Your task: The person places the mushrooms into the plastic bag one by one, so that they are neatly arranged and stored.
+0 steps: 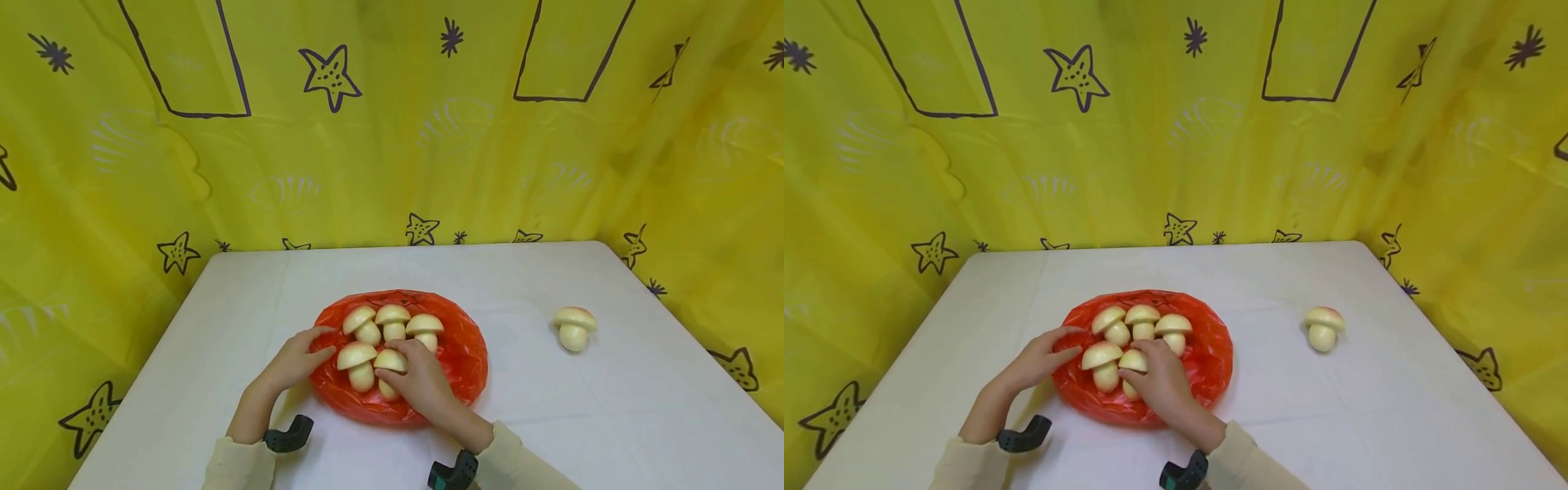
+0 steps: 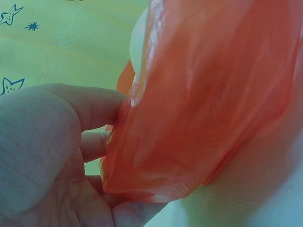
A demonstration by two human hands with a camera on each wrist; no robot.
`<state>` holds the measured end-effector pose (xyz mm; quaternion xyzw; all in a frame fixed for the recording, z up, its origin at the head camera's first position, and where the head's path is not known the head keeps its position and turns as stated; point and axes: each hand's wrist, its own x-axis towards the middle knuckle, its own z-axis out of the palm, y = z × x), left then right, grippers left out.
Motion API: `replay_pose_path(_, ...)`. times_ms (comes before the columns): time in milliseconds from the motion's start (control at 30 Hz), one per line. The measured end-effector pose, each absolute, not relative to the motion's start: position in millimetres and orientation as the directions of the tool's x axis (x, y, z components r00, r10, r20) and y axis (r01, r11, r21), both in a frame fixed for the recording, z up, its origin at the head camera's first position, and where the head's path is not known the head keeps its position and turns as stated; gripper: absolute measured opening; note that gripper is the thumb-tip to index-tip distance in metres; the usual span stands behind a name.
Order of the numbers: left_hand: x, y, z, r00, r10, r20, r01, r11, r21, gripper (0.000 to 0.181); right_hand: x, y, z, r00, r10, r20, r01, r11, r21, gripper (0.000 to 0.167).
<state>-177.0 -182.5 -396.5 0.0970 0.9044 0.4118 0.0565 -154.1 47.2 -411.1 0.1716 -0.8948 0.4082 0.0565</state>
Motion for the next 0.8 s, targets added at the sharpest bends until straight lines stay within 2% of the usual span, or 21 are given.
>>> replay_pose_path(433, -179.9, -183.0, -401.0, -0.973, 0.232, 0.004, 0.154, 0.633, 0.759, 0.033, -148.7, 52.0, -400.5, -0.942, -0.293, 0.161, -0.323, 0.675, -0.664, 0.052)
replay_pose_path(633, -179.3, -183.4, -400.7, -0.973, 0.229, 0.001, 0.151, 0.638, 0.755, 0.033, -150.2, 60.1, -388.5, -0.941, -0.309, 0.135, -0.325, 0.719, -0.614, 0.049)
replay_pose_path(800, -178.6, -182.9, -398.6, -0.974, 0.228, -0.004, 0.147, 0.638, 0.756, 0.034, -150.6, 70.9, -375.0, -0.953, -0.283, 0.106, -0.283, 0.715, -0.639, 0.047)
